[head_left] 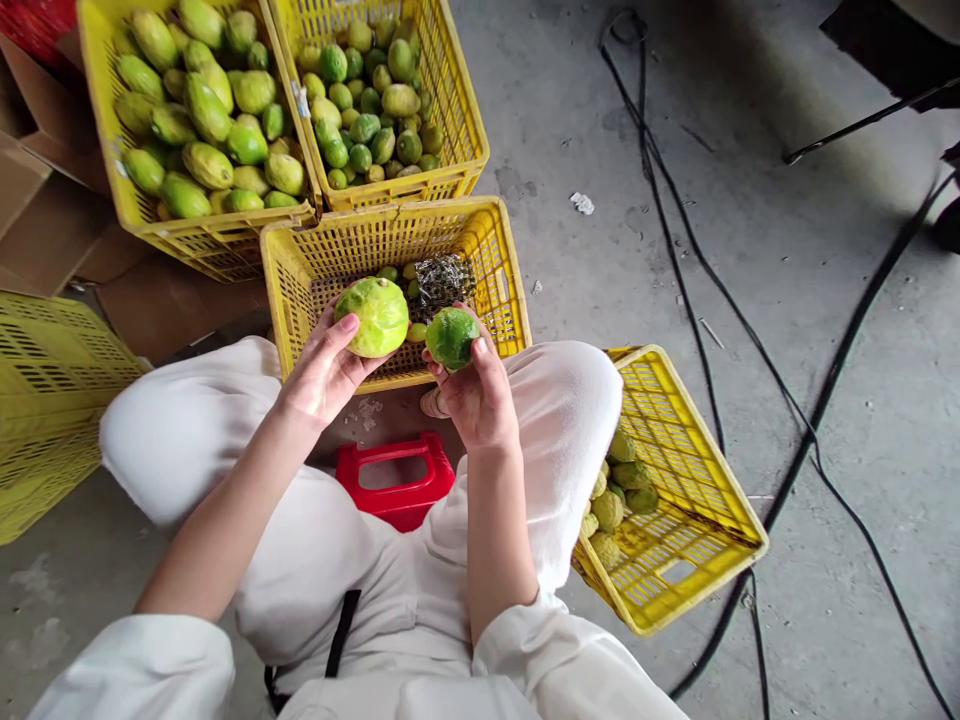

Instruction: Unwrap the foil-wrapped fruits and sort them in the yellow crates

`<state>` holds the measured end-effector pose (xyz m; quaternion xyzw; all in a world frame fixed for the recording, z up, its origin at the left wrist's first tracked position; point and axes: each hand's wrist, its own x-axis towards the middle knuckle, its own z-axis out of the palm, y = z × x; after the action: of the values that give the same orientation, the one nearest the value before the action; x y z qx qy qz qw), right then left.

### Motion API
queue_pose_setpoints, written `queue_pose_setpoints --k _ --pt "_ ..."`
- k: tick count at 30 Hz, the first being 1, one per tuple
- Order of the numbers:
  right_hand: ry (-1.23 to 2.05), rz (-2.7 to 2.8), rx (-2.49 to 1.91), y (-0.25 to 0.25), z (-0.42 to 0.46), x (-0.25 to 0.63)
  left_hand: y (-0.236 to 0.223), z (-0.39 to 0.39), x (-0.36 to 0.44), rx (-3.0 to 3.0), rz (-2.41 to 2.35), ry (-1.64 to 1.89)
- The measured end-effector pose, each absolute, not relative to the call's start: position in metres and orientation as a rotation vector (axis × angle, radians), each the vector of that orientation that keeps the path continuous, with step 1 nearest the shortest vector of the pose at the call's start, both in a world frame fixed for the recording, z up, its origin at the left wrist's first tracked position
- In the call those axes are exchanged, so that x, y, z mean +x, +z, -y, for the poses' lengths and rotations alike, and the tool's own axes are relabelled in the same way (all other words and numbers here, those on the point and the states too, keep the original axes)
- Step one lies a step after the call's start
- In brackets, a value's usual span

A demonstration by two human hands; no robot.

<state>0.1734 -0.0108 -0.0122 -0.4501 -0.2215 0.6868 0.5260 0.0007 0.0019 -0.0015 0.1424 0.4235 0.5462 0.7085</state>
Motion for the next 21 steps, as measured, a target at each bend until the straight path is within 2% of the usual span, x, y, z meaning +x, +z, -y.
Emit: queue_pose_setpoints --k 21 --pt "1.678 0.516 -1.058 -0.0149 0.0099 0.1752 0.0027 -0.0079 -0.0003 0.147 -1.039 1.192"
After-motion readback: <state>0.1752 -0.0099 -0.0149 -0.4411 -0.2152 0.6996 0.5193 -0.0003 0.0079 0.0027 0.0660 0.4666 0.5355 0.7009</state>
